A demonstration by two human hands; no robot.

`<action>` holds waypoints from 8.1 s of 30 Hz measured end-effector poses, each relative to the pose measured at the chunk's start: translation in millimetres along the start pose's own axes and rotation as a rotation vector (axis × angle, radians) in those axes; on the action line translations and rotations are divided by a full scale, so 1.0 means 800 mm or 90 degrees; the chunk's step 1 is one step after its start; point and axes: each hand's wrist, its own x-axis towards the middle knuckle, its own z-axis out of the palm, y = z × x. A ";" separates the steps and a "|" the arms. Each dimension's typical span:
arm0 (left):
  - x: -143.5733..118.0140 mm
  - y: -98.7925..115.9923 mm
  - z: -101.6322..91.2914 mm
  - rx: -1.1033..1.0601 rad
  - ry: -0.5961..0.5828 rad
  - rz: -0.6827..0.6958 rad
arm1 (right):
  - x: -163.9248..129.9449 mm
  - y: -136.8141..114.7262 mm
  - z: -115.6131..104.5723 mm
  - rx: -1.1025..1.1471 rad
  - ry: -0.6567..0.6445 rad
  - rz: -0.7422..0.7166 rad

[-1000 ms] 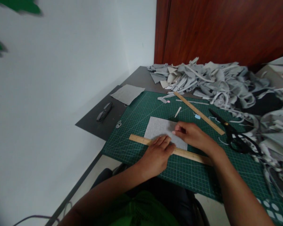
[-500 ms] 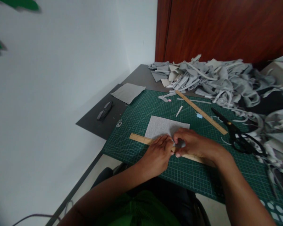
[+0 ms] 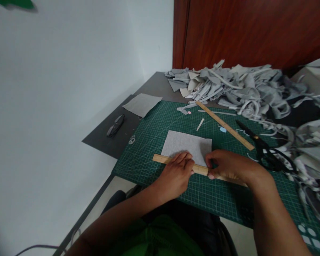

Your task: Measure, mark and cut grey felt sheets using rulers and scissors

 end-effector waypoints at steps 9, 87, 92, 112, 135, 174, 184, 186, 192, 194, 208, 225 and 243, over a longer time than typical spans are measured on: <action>0.002 -0.003 0.002 -0.050 0.006 -0.008 | 0.007 -0.035 -0.011 0.077 0.042 -0.108; 0.004 -0.005 0.008 -0.042 0.005 -0.022 | 0.076 0.092 -0.025 -0.203 0.625 0.057; 0.005 -0.005 0.006 -0.039 0.009 -0.023 | 0.074 0.097 -0.029 -0.142 0.607 0.091; -0.001 -0.001 0.008 0.050 0.025 0.030 | 0.063 -0.013 -0.004 0.118 0.368 -0.221; 0.002 0.002 -0.009 0.084 -0.037 -0.032 | 0.058 -0.022 -0.003 0.094 0.365 -0.224; 0.001 0.001 0.000 -0.010 -0.065 0.034 | 0.061 -0.012 0.000 0.089 0.377 -0.214; 0.003 -0.007 0.008 -0.098 -0.040 0.043 | 0.059 -0.015 -0.001 0.092 0.374 -0.219; 0.003 -0.008 0.009 -0.112 -0.034 0.037 | 0.059 -0.016 -0.001 0.094 0.371 -0.215; 0.007 -0.009 0.009 -0.146 -0.046 0.015 | 0.058 -0.017 -0.001 0.092 0.374 -0.218; 0.008 -0.010 0.009 -0.156 -0.046 0.010 | 0.058 -0.016 -0.001 0.089 0.374 -0.215; 0.009 -0.013 0.020 -0.195 -0.009 -0.002 | 0.061 -0.013 -0.002 0.107 0.369 -0.210; 0.014 -0.009 0.006 -0.123 -0.049 -0.013 | 0.070 -0.004 -0.007 0.149 0.348 -0.213; 0.017 -0.001 -0.001 -0.069 -0.084 -0.047 | 0.070 -0.008 -0.006 0.145 0.377 -0.209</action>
